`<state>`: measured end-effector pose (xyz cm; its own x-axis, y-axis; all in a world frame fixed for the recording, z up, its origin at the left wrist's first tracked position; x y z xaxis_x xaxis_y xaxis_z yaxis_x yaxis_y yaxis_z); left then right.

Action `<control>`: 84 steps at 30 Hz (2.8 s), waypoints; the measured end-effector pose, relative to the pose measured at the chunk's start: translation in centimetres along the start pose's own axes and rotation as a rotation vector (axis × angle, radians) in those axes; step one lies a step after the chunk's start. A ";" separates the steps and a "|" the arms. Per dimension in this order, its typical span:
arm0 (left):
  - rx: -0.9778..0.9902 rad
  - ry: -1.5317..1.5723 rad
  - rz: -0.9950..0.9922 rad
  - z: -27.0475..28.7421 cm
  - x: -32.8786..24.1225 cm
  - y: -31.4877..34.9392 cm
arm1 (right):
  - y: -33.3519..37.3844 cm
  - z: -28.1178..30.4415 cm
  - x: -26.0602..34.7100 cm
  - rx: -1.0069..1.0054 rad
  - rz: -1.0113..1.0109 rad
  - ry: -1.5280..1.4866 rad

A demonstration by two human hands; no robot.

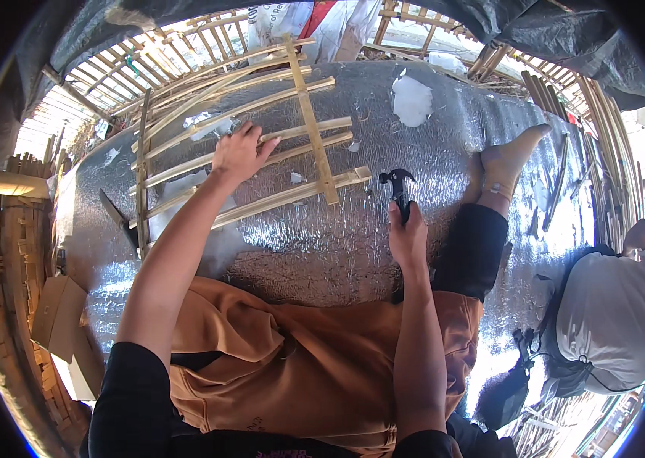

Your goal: The person assembles a wooden frame by hammering bamboo slats onto a base and securing them with metal pins.

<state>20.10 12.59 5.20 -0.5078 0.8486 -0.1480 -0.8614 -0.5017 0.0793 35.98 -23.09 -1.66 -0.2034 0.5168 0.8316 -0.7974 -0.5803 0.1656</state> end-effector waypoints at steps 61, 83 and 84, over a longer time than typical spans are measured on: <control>-0.320 0.293 0.869 4.2 31.1 15.5 | 1.6 -2.3 0.3 0.014 -0.091 -0.048; -0.443 0.264 0.700 14.3 24.8 16.1 | 1.0 -1.3 -0.7 -0.051 -0.195 -0.256; -0.447 0.261 0.689 14.9 24.7 16.1 | 0.7 -1.1 -0.8 -0.067 -0.160 -0.214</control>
<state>-6.43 27.92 17.51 -0.8512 0.2922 -0.4359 -0.2500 -0.9561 -0.1528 34.93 -23.20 -2.79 0.0473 0.4493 0.8921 -0.8469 -0.4555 0.2743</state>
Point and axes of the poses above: each hand's wrist, its own y-axis away from the middle knuckle, its own z-axis out of the back of the hand, x = y × z, the point moved 10 cm from there along -y, towards the middle knuckle, and after that the axes turned 8 degrees about x, right-handed, at the moved point
